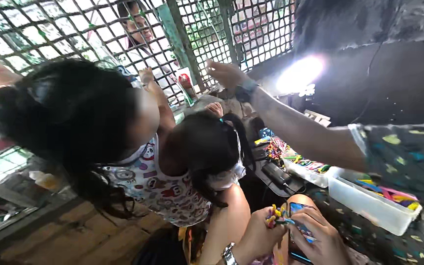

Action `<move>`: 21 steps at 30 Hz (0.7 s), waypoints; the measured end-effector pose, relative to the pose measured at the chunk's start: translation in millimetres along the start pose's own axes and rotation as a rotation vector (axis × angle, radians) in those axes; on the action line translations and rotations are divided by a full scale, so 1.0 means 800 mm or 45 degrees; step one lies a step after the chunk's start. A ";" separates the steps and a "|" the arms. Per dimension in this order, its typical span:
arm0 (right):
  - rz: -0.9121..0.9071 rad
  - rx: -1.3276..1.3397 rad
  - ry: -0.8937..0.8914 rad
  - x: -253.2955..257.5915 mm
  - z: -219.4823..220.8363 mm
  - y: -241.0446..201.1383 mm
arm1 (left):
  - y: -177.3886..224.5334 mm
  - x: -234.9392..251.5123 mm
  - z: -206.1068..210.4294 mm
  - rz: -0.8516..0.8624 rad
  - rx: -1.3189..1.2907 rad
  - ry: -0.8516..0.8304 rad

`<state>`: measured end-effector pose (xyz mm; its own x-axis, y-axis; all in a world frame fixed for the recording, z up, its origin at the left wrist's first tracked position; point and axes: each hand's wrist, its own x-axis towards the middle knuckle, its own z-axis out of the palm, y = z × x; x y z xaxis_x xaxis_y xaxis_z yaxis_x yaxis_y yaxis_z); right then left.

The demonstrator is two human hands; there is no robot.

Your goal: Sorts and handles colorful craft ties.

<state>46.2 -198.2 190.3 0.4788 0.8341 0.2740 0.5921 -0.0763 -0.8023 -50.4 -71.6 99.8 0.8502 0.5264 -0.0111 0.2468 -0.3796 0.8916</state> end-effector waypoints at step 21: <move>-0.475 0.278 0.352 -0.018 0.059 0.182 | -0.005 0.005 0.010 0.382 0.195 0.065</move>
<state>95.3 -195.3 44.6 0.4316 0.6050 0.6691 0.6201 0.3398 -0.7071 -44.1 -73.8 92.5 0.8719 0.4102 0.2676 0.0595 -0.6310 0.7735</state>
